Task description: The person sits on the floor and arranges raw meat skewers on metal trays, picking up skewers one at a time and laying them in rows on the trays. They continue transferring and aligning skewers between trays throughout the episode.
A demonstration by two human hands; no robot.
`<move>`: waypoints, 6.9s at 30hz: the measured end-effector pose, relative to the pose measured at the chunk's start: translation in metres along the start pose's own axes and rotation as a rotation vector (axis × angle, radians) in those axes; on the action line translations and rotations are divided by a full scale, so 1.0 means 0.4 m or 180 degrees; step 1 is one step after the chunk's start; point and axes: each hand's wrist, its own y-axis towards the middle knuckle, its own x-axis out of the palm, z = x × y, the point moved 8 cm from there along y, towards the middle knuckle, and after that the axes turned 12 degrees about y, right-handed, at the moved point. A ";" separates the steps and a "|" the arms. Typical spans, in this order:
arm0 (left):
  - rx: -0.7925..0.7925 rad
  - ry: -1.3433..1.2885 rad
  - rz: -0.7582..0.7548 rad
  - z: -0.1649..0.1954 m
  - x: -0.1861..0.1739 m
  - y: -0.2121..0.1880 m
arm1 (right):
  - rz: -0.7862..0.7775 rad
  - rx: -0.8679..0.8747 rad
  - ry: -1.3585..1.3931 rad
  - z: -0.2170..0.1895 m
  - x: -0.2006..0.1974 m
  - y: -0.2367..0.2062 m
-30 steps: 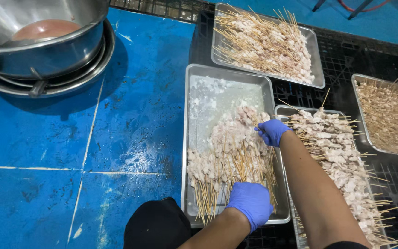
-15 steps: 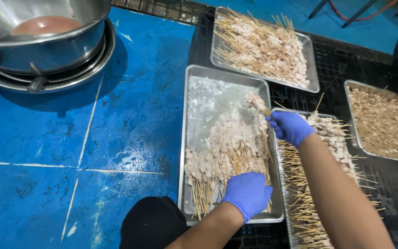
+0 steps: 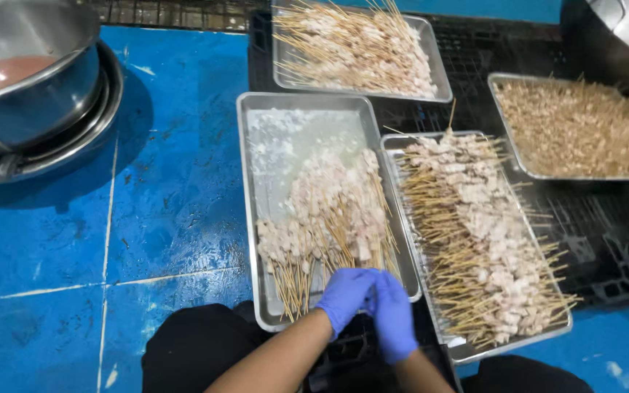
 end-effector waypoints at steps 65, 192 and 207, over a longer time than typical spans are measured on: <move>0.0143 0.0750 0.0358 0.252 -0.198 -0.102 | -0.0882 0.0028 0.0171 -0.105 0.190 0.026; 0.0029 0.0812 0.0367 0.142 -0.191 -0.019 | -0.1207 0.0894 0.1264 0.067 0.165 0.074; 0.0172 -0.0837 0.0544 0.143 -0.219 -0.019 | -0.1281 0.0837 0.0598 0.076 0.221 0.003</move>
